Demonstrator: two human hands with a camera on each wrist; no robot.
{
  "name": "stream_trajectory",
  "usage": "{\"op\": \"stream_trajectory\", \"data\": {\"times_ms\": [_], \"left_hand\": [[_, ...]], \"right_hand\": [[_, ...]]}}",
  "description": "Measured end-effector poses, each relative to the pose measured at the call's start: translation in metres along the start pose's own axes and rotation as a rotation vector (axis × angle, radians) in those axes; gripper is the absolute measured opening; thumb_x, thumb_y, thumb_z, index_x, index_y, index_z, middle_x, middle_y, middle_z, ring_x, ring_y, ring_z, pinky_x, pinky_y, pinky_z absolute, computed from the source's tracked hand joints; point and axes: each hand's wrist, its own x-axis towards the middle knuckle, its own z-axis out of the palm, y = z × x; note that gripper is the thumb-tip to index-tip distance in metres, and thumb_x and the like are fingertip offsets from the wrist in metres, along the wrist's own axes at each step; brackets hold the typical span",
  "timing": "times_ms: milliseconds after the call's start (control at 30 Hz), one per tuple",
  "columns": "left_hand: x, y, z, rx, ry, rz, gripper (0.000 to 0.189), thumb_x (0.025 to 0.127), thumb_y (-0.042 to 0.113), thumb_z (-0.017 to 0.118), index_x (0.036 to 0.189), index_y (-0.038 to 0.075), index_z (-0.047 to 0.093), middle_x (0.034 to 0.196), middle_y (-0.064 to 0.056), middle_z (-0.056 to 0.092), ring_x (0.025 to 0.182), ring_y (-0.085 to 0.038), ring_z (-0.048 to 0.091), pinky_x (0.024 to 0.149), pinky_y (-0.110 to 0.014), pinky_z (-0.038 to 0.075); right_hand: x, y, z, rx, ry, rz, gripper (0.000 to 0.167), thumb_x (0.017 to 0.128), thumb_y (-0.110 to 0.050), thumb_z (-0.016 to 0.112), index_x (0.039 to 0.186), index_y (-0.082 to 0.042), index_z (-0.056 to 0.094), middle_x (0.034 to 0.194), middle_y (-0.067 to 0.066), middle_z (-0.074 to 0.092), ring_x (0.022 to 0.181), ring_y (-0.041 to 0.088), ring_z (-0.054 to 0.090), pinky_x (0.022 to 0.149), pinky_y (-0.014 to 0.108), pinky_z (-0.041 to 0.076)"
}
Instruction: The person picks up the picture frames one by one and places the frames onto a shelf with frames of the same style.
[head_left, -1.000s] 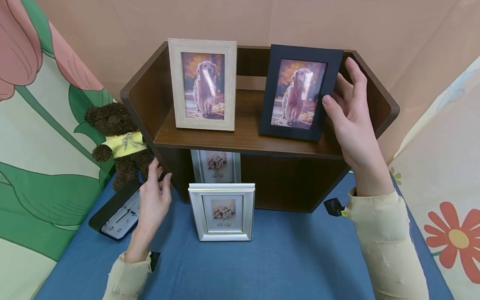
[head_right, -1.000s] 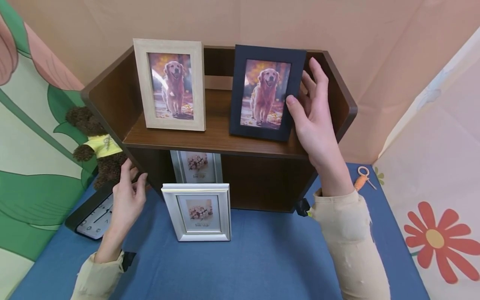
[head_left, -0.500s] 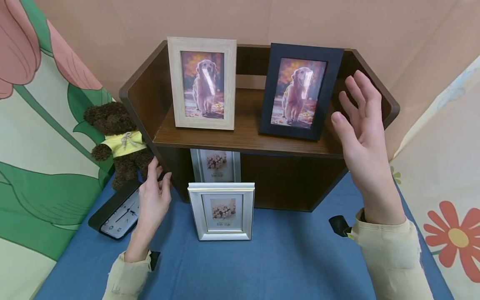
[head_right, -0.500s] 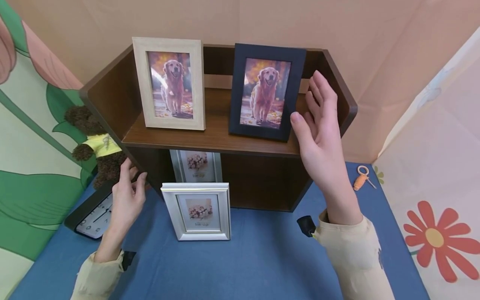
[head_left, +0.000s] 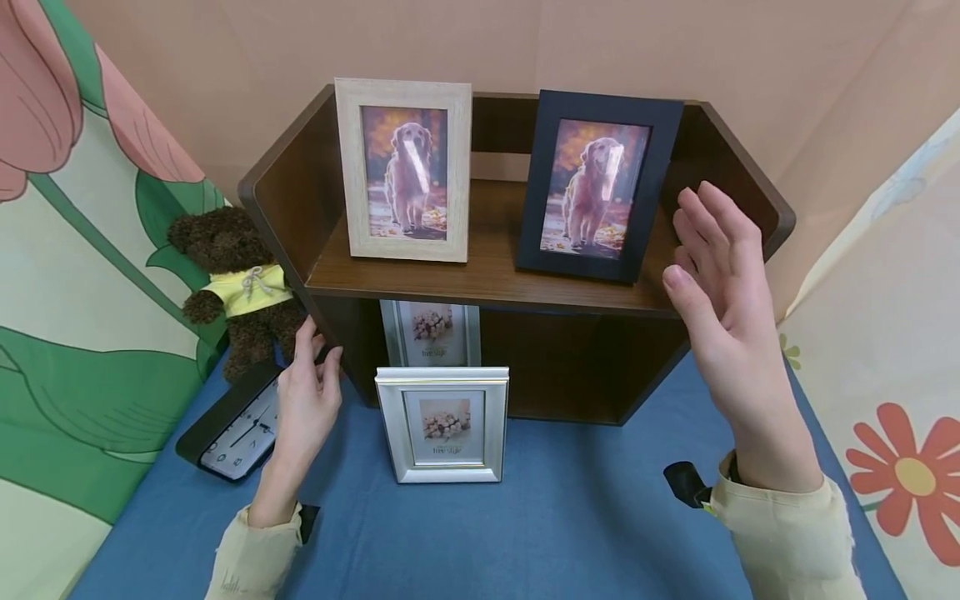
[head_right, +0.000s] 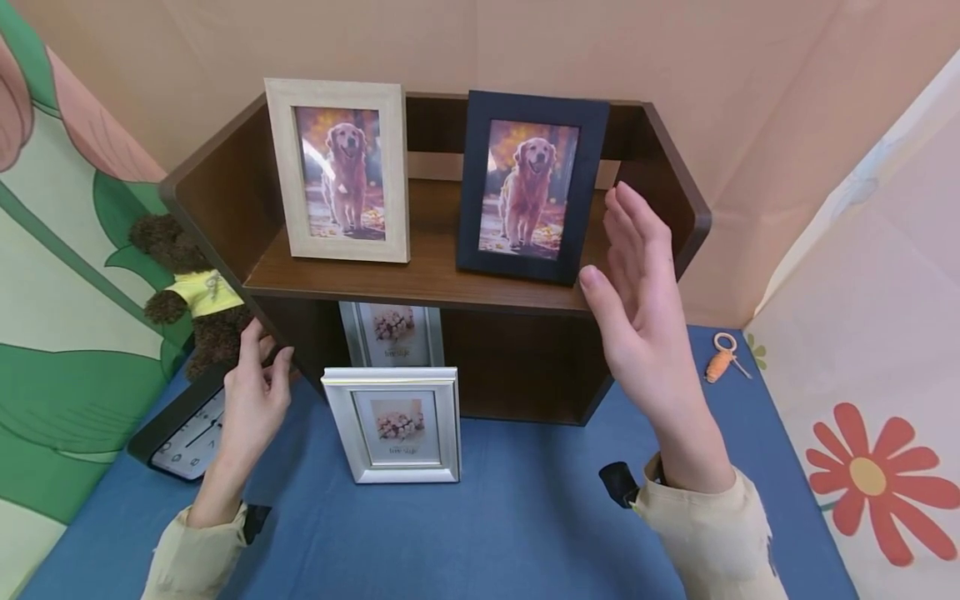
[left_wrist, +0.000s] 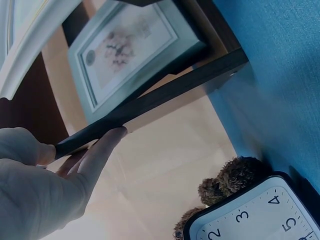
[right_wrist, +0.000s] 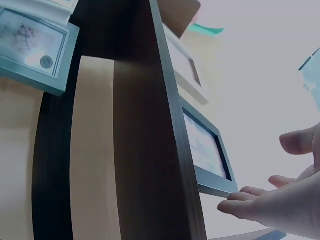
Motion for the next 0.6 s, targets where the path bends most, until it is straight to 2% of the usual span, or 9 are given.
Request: {"op": "stream_trajectory", "data": {"times_ms": [333,500,600], "left_hand": [[-0.001,0.000,0.001,-0.004,-0.004,-0.009,0.056,0.109,-0.006,0.055,0.162,0.004,0.039,0.134,-0.039,0.063,0.057,-0.033,0.068,0.048,-0.022,0.038],[-0.001,-0.001,0.001,0.014,-0.001,-0.015,0.055,0.109,-0.006,0.056,0.161,0.003,0.040,0.134,-0.038,0.064,0.053,-0.027,0.063,0.045,-0.024,0.035],[0.000,-0.002,0.001,0.015,-0.004,-0.018,0.055,0.109,-0.006,0.056,0.161,0.003,0.040,0.135,-0.038,0.063,0.055,-0.032,0.066,0.045,-0.025,0.036]], "right_hand": [[-0.017,0.003,0.004,-0.051,-0.014,-0.018,0.061,0.105,0.005,0.052,0.162,-0.008,0.037,0.169,0.013,0.036,0.158,0.032,0.031,0.122,0.029,0.030],[-0.027,0.010,0.007,-0.002,-0.002,-0.098,0.060,0.102,0.012,0.051,0.159,-0.004,0.041,0.166,0.018,0.040,0.155,0.034,0.037,0.121,0.032,0.035],[-0.032,0.015,0.008,0.038,-0.008,-0.134,0.062,0.099,0.016,0.048,0.158,-0.001,0.040,0.165,0.022,0.040,0.154,0.034,0.039,0.120,0.033,0.037]]}}
